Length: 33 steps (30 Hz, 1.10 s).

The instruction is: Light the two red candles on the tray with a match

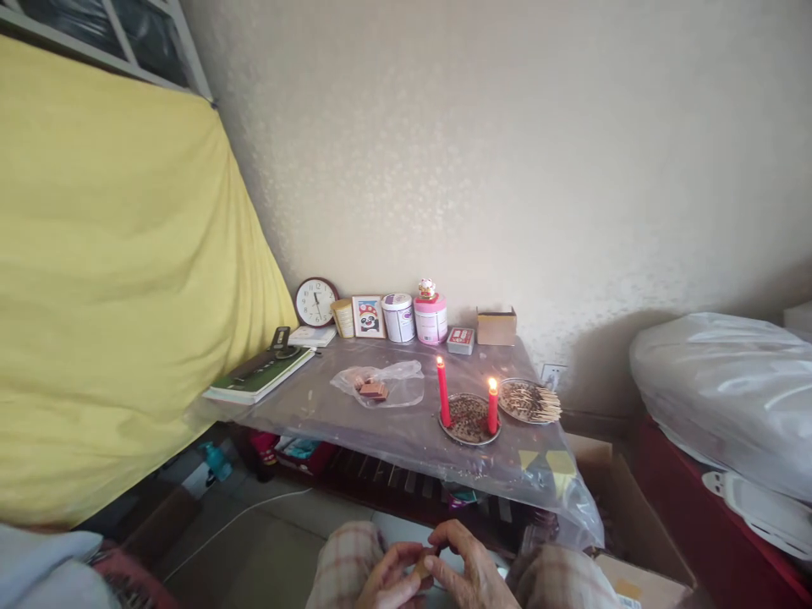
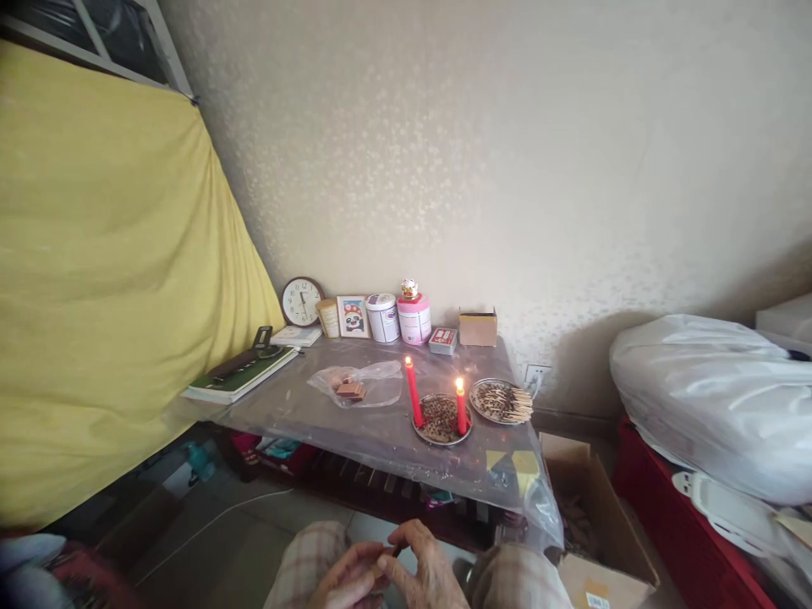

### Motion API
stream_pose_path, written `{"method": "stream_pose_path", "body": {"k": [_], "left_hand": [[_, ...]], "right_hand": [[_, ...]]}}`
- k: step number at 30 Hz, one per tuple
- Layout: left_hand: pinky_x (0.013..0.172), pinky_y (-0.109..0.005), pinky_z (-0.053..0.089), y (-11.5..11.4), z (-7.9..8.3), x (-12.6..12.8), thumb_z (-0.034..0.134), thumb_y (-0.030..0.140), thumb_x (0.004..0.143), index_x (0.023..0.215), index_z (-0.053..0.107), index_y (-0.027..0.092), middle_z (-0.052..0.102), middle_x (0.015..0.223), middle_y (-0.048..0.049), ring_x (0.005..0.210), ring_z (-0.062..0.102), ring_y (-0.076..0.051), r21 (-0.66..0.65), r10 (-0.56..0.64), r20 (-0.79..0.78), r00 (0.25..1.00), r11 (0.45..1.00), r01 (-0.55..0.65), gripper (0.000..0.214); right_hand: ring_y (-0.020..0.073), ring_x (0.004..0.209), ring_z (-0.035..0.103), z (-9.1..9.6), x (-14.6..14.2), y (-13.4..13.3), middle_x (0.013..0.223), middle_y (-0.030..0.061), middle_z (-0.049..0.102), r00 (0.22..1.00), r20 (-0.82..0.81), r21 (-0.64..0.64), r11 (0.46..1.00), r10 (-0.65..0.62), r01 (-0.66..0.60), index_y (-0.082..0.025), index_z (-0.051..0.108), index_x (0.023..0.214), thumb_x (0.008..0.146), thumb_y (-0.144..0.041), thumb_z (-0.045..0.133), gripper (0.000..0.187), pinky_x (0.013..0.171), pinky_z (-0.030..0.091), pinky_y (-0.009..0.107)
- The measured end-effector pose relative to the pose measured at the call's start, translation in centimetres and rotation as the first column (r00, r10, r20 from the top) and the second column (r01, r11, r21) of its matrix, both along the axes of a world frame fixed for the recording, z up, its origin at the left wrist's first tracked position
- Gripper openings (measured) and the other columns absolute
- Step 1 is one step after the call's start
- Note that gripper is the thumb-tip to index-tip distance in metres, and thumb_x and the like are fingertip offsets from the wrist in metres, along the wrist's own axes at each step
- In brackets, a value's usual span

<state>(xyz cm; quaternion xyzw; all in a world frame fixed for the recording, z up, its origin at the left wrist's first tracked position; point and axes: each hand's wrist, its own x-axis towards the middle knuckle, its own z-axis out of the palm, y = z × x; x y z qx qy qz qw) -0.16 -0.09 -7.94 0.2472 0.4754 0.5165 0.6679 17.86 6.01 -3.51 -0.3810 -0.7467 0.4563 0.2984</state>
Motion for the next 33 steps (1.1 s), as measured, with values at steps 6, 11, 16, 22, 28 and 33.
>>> {"method": "stream_pose_path", "body": {"k": [6,11,16,22,28,33], "left_hand": [[0.080,-0.034,0.047,0.0,0.0,0.4,0.091,0.046,0.052,0.089,0.077,0.030,0.076,0.108,-0.0021,0.093,0.067,-0.022,0.011,0.026,0.010,1.000,1.000,-0.026,0.043],[0.085,-0.037,0.047,0.2,0.0,0.3,0.091,0.048,0.051,0.091,0.076,0.027,0.072,0.108,-0.0047,0.096,0.064,-0.025,0.060,0.016,0.009,1.000,0.998,-0.016,0.047],[0.089,-0.037,0.046,0.6,-0.1,0.4,0.089,0.050,0.054,0.092,0.077,0.025,0.073,0.106,-0.0057,0.096,0.064,-0.025,0.114,-0.016,0.003,1.000,0.993,0.016,0.047],[0.085,-0.035,0.043,1.4,0.1,0.2,0.088,0.045,0.058,0.095,0.077,0.025,0.077,0.094,-0.0049,0.091,0.063,-0.024,0.177,-0.064,-0.046,0.997,0.982,0.071,0.044],[0.080,-0.034,0.044,2.5,-0.4,0.1,0.091,0.046,0.053,0.100,0.076,0.026,0.076,0.106,-0.0055,0.083,0.064,-0.021,0.235,-0.083,-0.010,0.997,0.968,0.083,0.053],[0.073,-0.033,0.044,3.6,-0.4,0.2,0.089,0.050,0.057,0.107,0.070,0.029,0.076,0.102,-0.0027,0.080,0.071,-0.020,0.102,-0.120,0.251,0.960,0.990,0.097,0.057]], "right_hand": [[0.0237,0.095,0.064,0.2,0.2,-0.1,0.095,0.0012,0.069,0.999,-0.009,0.009,0.999,0.045,-0.045,-0.025,0.068,0.091,0.083,-0.047,0.068,0.023,0.089,0.048,0.033],[0.0230,0.097,0.063,0.6,0.1,-0.5,0.095,0.0034,0.067,0.998,0.029,0.032,0.997,0.062,-0.063,-0.022,0.066,0.086,0.079,-0.025,0.065,0.008,0.091,0.048,0.034],[0.0237,0.100,0.064,0.6,-0.1,-0.6,0.100,0.0073,0.066,0.992,0.111,0.076,0.995,0.058,-0.067,-0.020,0.063,0.087,0.077,-0.018,0.060,0.010,0.093,0.049,0.035],[0.0279,0.098,0.068,-0.4,-0.3,-0.3,0.100,0.0125,0.069,0.977,0.211,0.133,0.991,-0.039,0.011,-0.017,0.063,0.096,0.081,-0.025,0.058,0.018,0.089,0.053,0.040],[0.0270,0.098,0.070,-1.2,-0.3,-0.1,0.100,0.0093,0.074,0.968,0.201,0.145,0.982,-0.152,0.124,-0.021,0.066,0.097,0.080,-0.028,0.058,0.020,0.090,0.054,0.038],[0.0234,0.096,0.073,-1.3,-0.1,0.2,0.100,0.0037,0.076,0.970,0.111,0.163,0.967,-0.217,0.197,-0.024,0.069,0.103,0.076,-0.029,0.065,0.028,0.088,0.056,0.029]]}}
